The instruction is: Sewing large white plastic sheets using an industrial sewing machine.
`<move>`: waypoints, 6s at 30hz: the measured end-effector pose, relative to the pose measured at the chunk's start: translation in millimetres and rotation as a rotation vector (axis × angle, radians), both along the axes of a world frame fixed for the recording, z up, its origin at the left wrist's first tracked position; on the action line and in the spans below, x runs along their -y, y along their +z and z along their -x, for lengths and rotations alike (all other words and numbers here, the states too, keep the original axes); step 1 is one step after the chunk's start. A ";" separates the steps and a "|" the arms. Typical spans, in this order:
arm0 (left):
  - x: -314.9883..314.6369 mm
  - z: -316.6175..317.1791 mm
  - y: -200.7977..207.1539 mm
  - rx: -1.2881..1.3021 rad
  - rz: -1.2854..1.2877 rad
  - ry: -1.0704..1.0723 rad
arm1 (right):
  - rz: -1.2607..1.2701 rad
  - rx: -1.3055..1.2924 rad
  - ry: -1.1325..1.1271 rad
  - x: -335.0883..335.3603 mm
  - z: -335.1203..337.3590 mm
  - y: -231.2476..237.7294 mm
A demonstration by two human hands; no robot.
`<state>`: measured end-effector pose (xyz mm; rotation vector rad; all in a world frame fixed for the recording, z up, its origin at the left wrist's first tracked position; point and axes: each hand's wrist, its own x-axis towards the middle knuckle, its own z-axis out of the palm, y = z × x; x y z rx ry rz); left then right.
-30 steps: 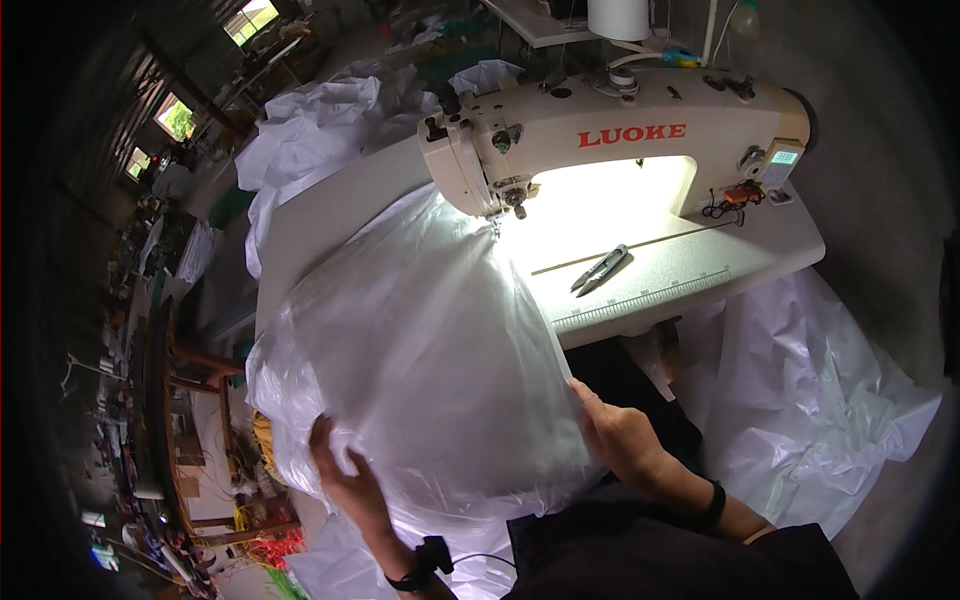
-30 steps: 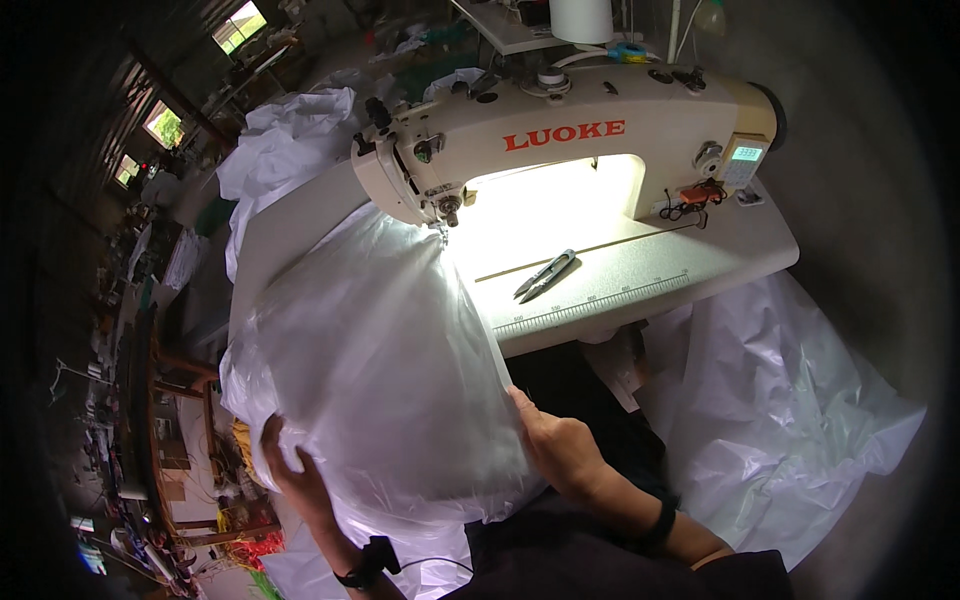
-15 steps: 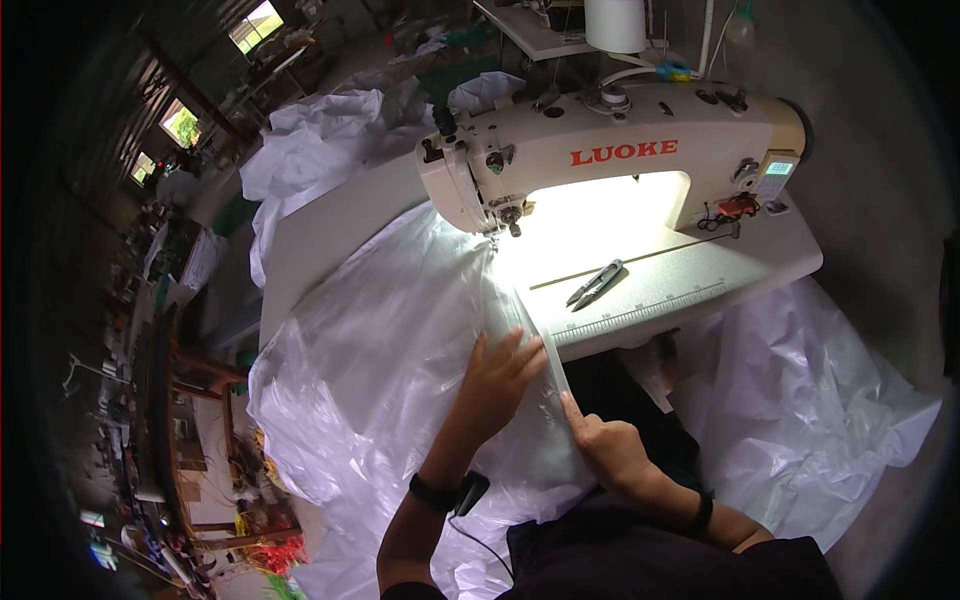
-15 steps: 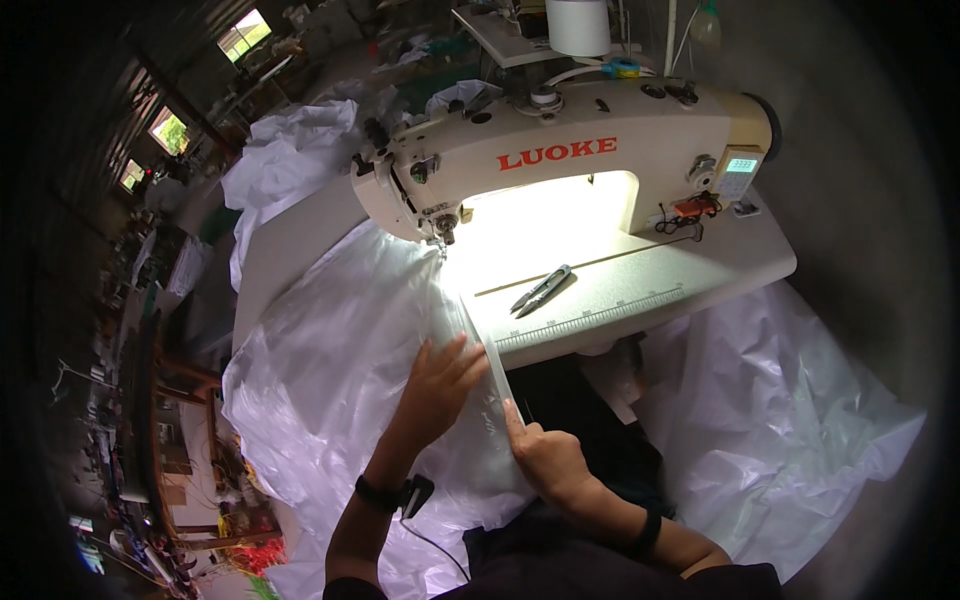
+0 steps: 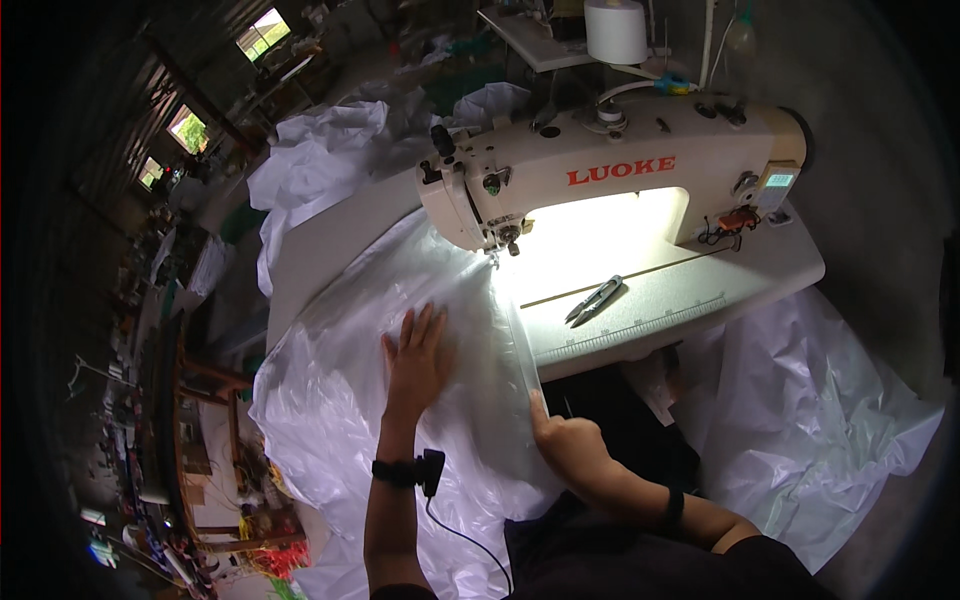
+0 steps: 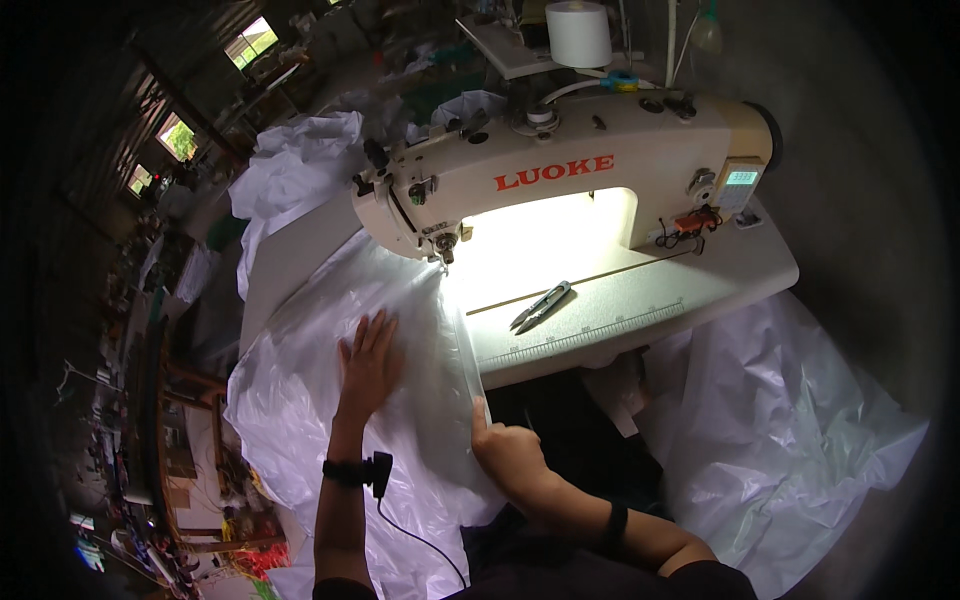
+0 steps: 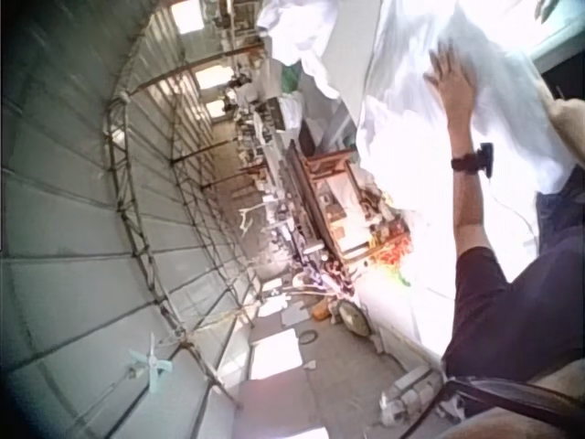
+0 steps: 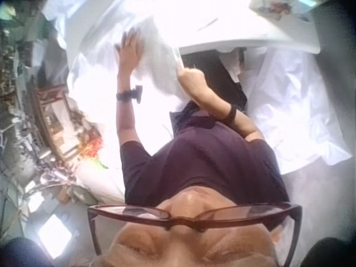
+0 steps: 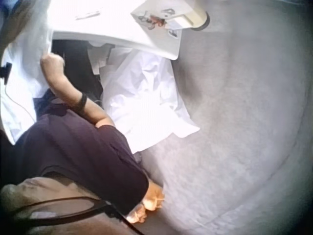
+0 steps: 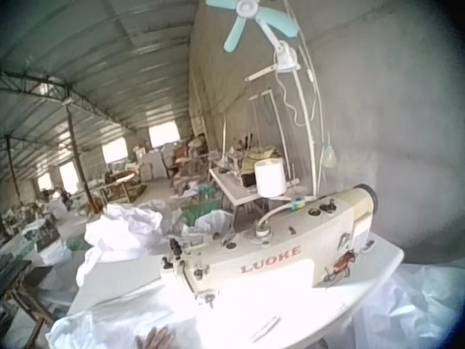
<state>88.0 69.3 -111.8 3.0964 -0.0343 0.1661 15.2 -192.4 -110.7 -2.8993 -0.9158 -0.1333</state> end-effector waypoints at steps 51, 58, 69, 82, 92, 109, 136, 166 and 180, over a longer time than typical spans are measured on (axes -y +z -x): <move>-202.2 354.4 68.9 0.691 -0.172 0.911 | -0.952 -1.421 -0.015 92.0 16.2 -50.9; -192.5 368.0 89.5 0.704 -0.179 0.903 | -0.415 -0.834 0.346 50.7 27.9 1.3; -166.8 370.8 119.8 0.707 -0.070 0.790 | -0.520 -0.682 0.298 55.1 31.2 14.0; -148.4 374.1 147.0 0.720 -0.179 0.824 | -0.750 -0.776 0.965 35.6 51.0 54.3; -195.8 382.9 133.4 0.639 -0.089 0.797 | -0.296 -0.189 0.859 82.9 12.5 15.4; -249.4 313.6 6.4 0.400 0.009 0.910 | -0.926 -1.721 -0.189 64.6 42.3 -30.5; 102.5 181.0 62.3 0.173 0.513 0.122 | -1.270 -1.583 -0.170 76.1 44.8 -38.8; 143.6 178.4 30.8 -0.173 0.793 -0.524 | -0.565 -0.256 -0.048 43.1 19.4 -17.5; -95.1 154.7 -31.2 0.674 -0.331 0.706 | -0.170 -0.276 0.059 11.4 11.5 -10.0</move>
